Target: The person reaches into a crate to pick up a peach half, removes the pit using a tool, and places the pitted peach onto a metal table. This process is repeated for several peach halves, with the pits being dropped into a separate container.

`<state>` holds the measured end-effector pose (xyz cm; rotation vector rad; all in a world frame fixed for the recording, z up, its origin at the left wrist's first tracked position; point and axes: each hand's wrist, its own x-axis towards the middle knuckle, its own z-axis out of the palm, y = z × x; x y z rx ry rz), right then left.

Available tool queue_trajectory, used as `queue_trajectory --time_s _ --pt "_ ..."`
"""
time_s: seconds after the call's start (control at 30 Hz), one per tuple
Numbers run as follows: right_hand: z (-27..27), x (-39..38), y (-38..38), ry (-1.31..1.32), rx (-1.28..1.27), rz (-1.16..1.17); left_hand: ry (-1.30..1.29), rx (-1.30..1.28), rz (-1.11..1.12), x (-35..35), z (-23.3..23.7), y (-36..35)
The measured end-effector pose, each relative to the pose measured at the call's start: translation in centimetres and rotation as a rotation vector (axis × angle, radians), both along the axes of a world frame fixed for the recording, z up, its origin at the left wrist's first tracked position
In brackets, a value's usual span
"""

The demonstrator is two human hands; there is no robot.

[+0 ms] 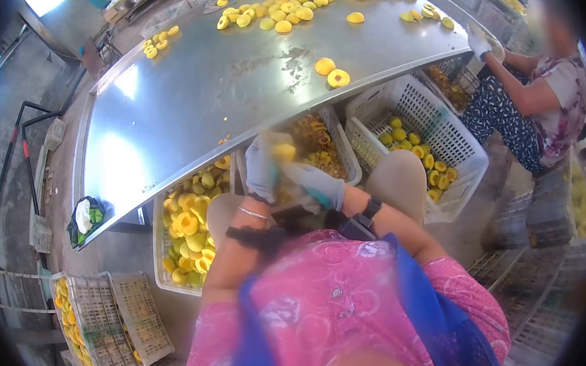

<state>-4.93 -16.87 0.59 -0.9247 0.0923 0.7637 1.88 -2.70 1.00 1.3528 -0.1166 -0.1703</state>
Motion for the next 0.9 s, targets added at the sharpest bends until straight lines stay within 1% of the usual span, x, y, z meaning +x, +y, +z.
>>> queue_trajectory --time_s 0.03,0.07,0.13,0.27,0.37,0.47,0.57,0.6,0.67,0.73,0.8,0.83,0.9 --pt "-1.1 0.1 0.0 0.01 0.039 0.025 -0.055 0.092 -0.001 0.1 0.3 0.2" --pt "-1.6 0.4 0.0 0.014 0.075 0.05 -0.044 0.089 -0.029 0.2 0.5 0.4" --pt "-1.7 0.5 -0.2 0.035 0.232 0.154 -0.014 0.08 -0.079 -0.1 0.7 1.1" --pt "-1.6 0.7 0.3 0.192 0.492 0.304 -0.15 0.037 -0.188 -1.1 2.3 2.2" --pt "-1.6 0.8 1.2 0.334 0.779 0.395 0.039 -0.259 -0.157 -2.3 2.8 2.1" --pt "-0.6 0.5 1.7 0.27 0.747 0.349 0.109 -0.396 -0.012 -0.2 -0.1 3.9" --pt "-3.3 0.9 1.2 0.333 0.862 0.345 0.008 -0.233 0.098 1.0 -0.9 10.1" --pt "-3.8 1.1 1.1 0.334 0.855 0.314 0.105 -0.086 0.118 1.0 -1.0 13.4" --pt "-4.8 1.3 0.8 0.326 0.839 0.232 0.113 0.169 0.261 -0.1 -0.8 18.6" --pt "-5.9 1.6 1.0 0.287 0.802 0.18 0.118 0.421 0.366 0.0 -0.6 22.0" --pt "-7.0 1.9 0.8 0.256 0.779 0.129 -0.164 0.735 0.474 0.3 -1.0 24.0" --pt "-8.0 2.0 1.1 0.277 0.811 0.127 -0.126 0.63 0.5 0.4 -0.6 23.3" --pt "-10.3 2.9 0.9 0.278 0.861 0.092 -0.492 1.045 0.494 2.5 -0.3 21.1"
